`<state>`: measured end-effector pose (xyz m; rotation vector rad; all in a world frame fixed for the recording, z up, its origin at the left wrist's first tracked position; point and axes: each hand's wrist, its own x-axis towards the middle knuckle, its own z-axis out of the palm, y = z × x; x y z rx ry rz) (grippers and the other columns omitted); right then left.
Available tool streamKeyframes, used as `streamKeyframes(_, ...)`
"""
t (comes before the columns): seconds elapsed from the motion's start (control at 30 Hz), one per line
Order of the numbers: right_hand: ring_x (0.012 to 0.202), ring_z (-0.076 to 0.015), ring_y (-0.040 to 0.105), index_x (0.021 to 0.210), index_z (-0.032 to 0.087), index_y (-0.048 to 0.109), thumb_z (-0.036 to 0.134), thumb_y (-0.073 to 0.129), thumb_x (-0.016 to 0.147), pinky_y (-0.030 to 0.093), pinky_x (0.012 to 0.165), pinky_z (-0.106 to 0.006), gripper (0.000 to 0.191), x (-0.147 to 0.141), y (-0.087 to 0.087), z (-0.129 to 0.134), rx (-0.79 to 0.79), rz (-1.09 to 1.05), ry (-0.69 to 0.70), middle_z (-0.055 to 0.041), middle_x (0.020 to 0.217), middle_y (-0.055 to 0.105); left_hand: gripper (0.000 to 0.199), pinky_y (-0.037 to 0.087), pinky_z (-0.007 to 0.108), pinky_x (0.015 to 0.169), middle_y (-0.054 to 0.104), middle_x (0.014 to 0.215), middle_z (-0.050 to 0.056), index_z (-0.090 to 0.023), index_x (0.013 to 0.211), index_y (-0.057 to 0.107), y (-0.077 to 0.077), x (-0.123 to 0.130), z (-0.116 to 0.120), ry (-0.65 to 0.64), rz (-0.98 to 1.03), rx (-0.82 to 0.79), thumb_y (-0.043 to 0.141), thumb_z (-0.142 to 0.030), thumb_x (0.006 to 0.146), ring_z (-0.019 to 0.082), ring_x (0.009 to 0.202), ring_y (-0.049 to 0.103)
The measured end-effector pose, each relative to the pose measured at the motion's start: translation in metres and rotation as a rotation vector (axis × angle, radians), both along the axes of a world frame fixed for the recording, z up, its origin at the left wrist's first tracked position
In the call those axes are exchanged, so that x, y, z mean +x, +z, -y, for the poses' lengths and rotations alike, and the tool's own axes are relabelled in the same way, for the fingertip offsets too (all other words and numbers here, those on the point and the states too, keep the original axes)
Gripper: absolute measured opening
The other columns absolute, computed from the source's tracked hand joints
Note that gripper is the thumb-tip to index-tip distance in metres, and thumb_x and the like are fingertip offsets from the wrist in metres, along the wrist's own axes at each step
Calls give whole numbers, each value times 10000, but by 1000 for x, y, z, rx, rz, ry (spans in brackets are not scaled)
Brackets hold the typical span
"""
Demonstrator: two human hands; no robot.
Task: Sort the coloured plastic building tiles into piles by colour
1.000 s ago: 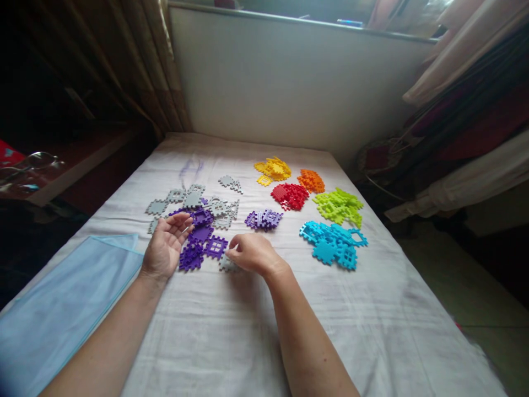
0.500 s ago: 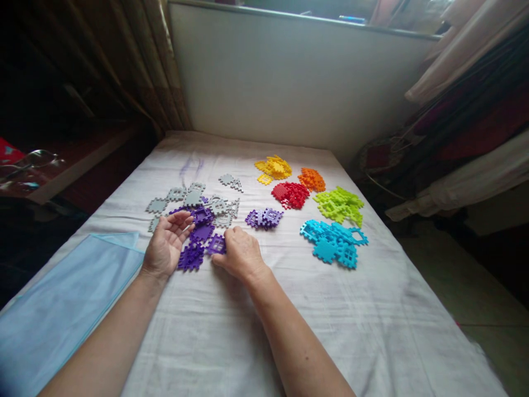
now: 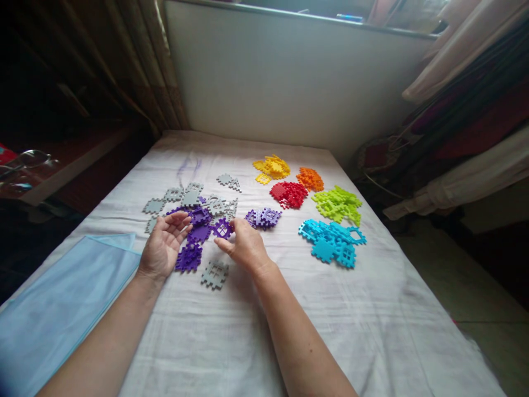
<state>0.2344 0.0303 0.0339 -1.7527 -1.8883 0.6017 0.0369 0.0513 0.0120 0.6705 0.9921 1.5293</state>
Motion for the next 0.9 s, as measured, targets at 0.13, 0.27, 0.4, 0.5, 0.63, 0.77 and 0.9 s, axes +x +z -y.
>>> streamKeyframes(0.13, 966, -218, 644, 1155, 199, 627, 445, 654, 847, 471, 813, -308, 395, 39, 13, -5, 68, 163, -234, -95, 1138, 669, 470, 504, 364, 948, 724, 1050, 71, -199, 928, 712, 0, 0, 0, -2, -1, 7, 710, -621, 722, 206, 1040, 654)
streamKeyframes(0.27, 1046, -275, 649, 1185, 173, 630, 497, 622, 845, 473, 830, -334, 470, 79, 19, -5, -98, 349, -449, -132, 1165, 689, 462, 507, 360, 941, 725, 1038, 70, -199, 933, 717, 0, -1, 0, -13, -11, 6, 722, -606, 715, 207, 1043, 652)
streamKeyframes(0.4, 987, -286, 676, 1079, 165, 669, 513, 599, 844, 473, 776, -330, 426, 93, 17, -4, -272, 422, -459, -138, 1048, 732, 465, 510, 355, 936, 726, 1036, 70, -198, 929, 723, 0, -1, 0, -14, -19, 10, 720, -610, 712, 207, 1038, 653)
streamKeyframes(0.5, 986, -273, 679, 1120, 165, 655, 541, 598, 848, 475, 776, -318, 468, 93, 15, -3, -266, 432, -447, -134, 1050, 732, 450, 504, 361, 949, 728, 1040, 71, -200, 932, 721, 0, -1, 0, -10, -20, 12, 713, -600, 725, 205, 1037, 655)
streamKeyframes(0.63, 1048, -269, 656, 1204, 167, 630, 538, 582, 876, 480, 830, -325, 498, 85, 24, -1, -187, 456, -464, -149, 1146, 690, 438, 475, 370, 1006, 730, 1055, 77, -196, 939, 716, 0, 1, 1, 17, 10, 3, 698, -589, 746, 203, 1061, 653)
streamKeyframes(0.77, 1002, -236, 659, 1146, 222, 670, 436, 561, 919, 479, 831, -317, 331, 54, 31, 2, -72, 439, -343, -111, 1180, 655, 427, 422, 372, 1074, 727, 1077, 72, -205, 941, 706, 0, 6, 3, 56, 27, 6, 659, -599, 786, 202, 1133, 629)
streamKeyframes(0.9, 930, -191, 656, 1148, 267, 670, 434, 659, 866, 487, 801, -290, 328, 6, 22, 10, -50, 269, 132, -50, 1147, 663, 440, 375, 372, 1120, 716, 1113, 57, -224, 965, 698, 0, 15, 7, 47, 25, 15, 603, -629, 823, 198, 1204, 592)
